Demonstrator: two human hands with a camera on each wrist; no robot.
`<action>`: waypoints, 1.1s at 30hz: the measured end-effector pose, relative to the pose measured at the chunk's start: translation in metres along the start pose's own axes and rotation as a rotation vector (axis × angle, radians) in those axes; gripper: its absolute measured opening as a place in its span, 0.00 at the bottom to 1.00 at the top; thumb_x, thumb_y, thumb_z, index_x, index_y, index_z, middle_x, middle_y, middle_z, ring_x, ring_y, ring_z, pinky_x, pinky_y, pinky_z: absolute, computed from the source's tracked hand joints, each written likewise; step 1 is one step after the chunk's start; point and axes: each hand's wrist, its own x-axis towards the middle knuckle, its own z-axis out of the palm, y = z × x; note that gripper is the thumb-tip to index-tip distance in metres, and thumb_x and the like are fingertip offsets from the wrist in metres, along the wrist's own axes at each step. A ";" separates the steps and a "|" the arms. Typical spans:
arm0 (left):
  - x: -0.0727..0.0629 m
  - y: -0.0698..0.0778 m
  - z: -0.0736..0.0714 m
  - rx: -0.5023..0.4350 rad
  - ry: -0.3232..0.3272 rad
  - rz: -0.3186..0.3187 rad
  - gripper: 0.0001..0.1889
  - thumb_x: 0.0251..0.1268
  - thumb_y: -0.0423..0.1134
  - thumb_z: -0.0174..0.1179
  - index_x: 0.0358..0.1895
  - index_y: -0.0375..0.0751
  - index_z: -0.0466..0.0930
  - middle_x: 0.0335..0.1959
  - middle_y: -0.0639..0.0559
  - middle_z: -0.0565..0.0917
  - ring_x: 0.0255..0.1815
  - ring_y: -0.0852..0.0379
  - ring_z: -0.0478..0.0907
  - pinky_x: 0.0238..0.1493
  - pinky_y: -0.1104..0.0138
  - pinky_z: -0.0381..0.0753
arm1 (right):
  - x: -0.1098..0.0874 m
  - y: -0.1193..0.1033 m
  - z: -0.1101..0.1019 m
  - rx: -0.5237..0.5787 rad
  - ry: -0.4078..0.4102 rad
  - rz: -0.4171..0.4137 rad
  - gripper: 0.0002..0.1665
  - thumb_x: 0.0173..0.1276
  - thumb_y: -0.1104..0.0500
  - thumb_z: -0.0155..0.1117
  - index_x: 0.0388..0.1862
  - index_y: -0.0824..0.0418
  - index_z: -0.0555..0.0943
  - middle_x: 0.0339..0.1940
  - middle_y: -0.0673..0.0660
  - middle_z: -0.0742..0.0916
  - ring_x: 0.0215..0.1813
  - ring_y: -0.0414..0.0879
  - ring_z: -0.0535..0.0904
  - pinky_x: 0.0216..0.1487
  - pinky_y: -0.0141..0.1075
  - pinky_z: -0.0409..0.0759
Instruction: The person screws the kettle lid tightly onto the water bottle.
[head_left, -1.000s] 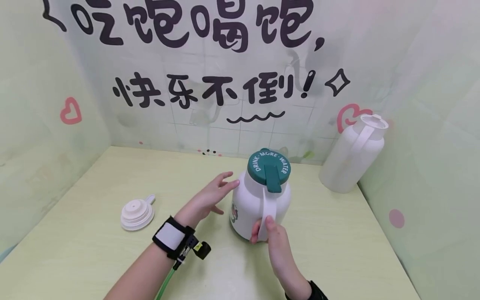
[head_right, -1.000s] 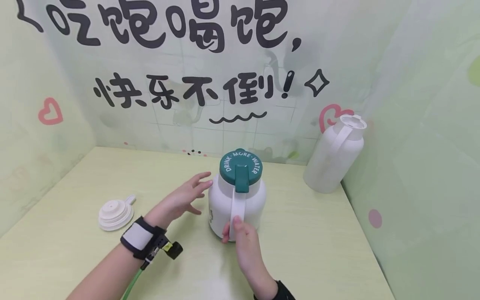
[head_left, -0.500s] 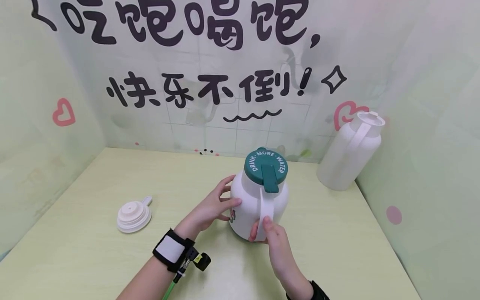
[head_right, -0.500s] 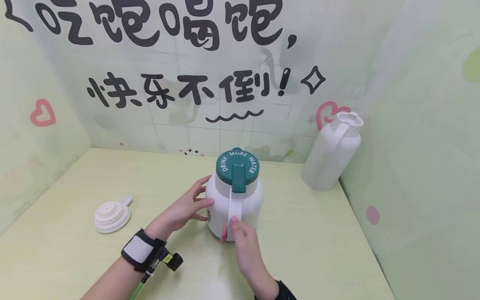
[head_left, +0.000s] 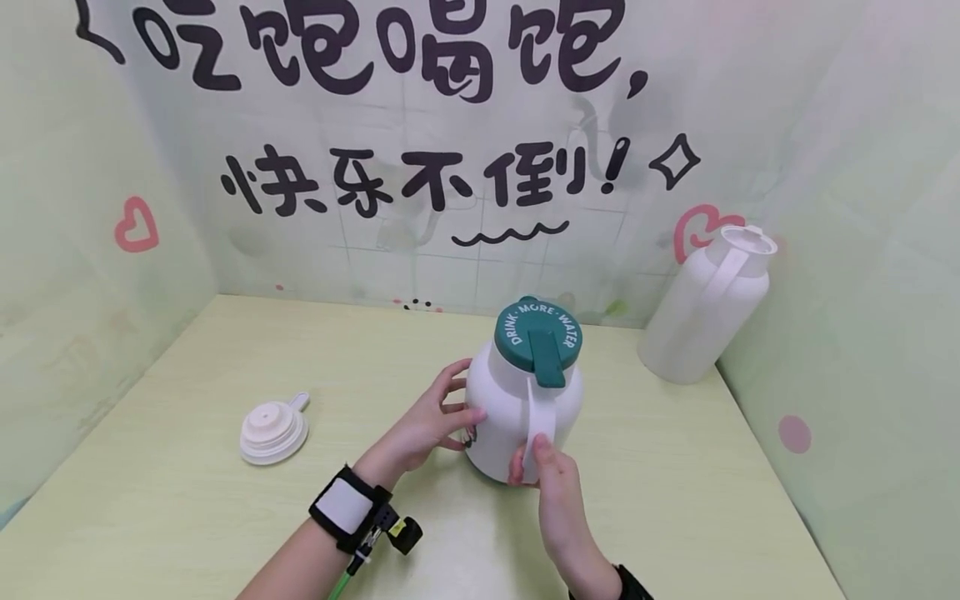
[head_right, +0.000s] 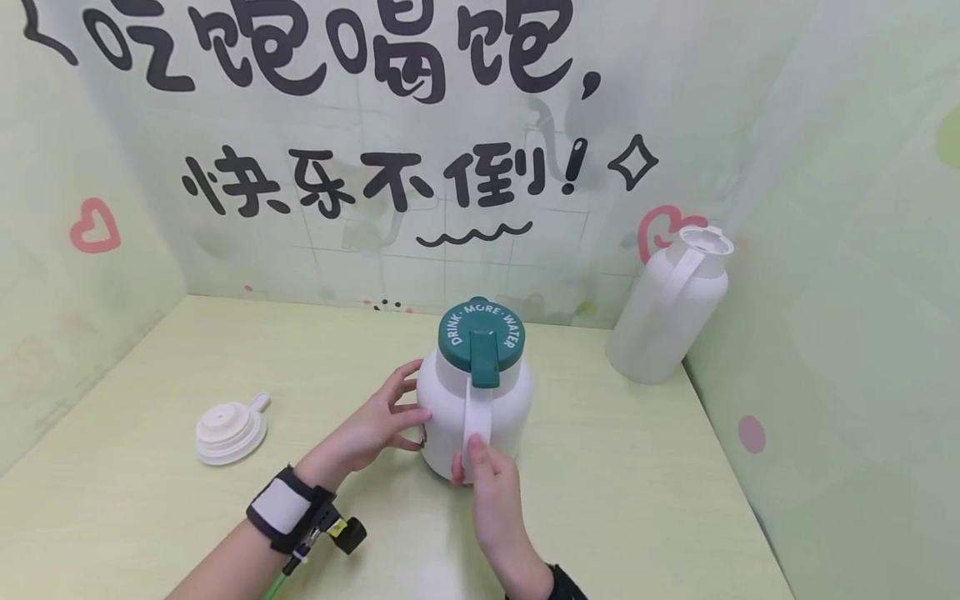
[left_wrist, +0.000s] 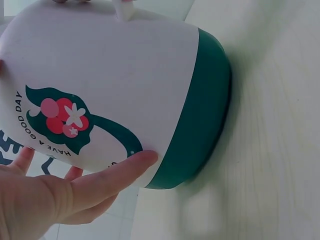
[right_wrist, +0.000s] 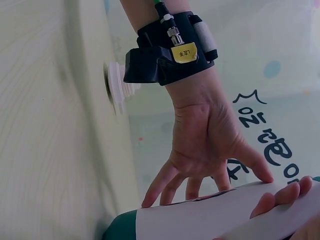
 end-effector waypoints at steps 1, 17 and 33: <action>0.000 0.000 0.000 0.000 -0.001 0.002 0.40 0.60 0.37 0.66 0.73 0.55 0.53 0.70 0.38 0.57 0.65 0.30 0.61 0.38 0.44 0.80 | 0.000 0.000 0.000 -0.005 0.009 -0.010 0.30 0.81 0.56 0.33 0.22 0.70 0.72 0.22 0.59 0.77 0.29 0.46 0.74 0.38 0.36 0.73; 0.034 0.014 0.015 0.017 -0.034 0.027 0.40 0.62 0.39 0.66 0.73 0.59 0.54 0.70 0.41 0.57 0.64 0.32 0.63 0.36 0.46 0.81 | 0.025 0.000 -0.020 -0.043 0.111 -0.071 0.33 0.80 0.55 0.34 0.18 0.70 0.72 0.18 0.58 0.76 0.25 0.46 0.72 0.36 0.34 0.71; 0.127 0.060 0.035 0.019 -0.003 0.109 0.39 0.62 0.44 0.65 0.73 0.64 0.54 0.70 0.46 0.59 0.61 0.38 0.66 0.40 0.42 0.78 | 0.123 0.000 -0.065 0.018 0.226 -0.098 0.35 0.76 0.45 0.40 0.14 0.66 0.70 0.14 0.51 0.75 0.22 0.42 0.70 0.27 0.36 0.70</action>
